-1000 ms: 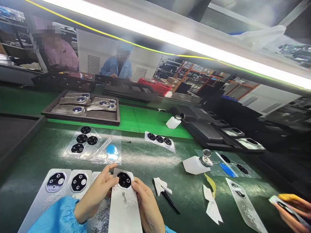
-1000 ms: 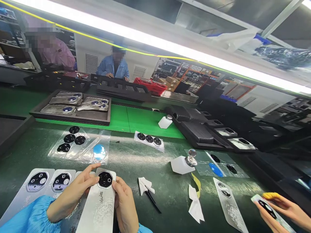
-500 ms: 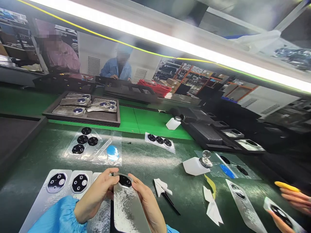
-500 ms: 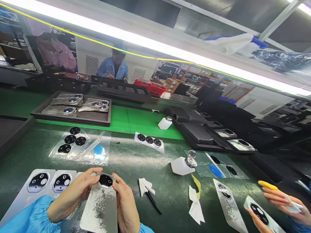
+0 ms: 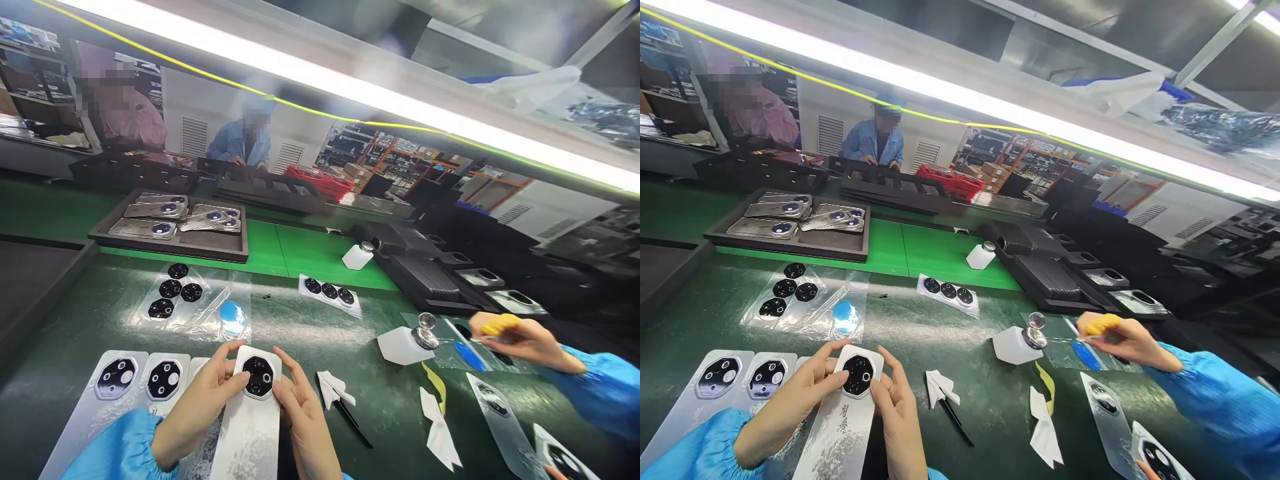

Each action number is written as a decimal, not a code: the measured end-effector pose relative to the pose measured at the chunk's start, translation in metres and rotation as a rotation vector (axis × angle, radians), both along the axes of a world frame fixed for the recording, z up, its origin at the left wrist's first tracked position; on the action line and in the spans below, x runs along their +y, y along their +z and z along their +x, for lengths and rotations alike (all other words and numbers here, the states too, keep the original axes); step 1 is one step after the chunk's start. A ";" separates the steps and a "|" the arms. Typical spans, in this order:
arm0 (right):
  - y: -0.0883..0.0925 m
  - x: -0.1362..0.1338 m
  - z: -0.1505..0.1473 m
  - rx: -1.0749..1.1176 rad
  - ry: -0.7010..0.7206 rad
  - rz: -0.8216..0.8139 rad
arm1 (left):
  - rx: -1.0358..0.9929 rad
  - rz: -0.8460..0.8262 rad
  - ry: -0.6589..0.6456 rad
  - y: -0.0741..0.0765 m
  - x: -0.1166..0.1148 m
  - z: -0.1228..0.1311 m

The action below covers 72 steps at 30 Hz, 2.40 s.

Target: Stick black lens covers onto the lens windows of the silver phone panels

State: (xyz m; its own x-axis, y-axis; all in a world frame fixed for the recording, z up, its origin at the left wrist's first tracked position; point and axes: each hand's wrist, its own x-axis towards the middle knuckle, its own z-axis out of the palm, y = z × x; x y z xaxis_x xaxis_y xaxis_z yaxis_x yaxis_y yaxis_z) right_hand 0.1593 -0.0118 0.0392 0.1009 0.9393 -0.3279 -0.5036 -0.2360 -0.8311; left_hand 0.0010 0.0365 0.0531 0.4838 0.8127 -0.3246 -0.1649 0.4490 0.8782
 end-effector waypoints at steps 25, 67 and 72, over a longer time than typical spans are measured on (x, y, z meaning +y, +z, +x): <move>-0.002 -0.006 0.002 -0.293 0.006 0.157 | 0.123 0.292 -0.050 0.009 -0.002 -0.002; 0.003 0.016 0.000 -0.420 0.195 0.135 | 0.240 0.228 -0.007 0.004 0.005 0.000; -0.005 0.010 -0.002 -0.570 0.131 0.200 | 0.243 0.277 -0.010 0.005 0.001 0.000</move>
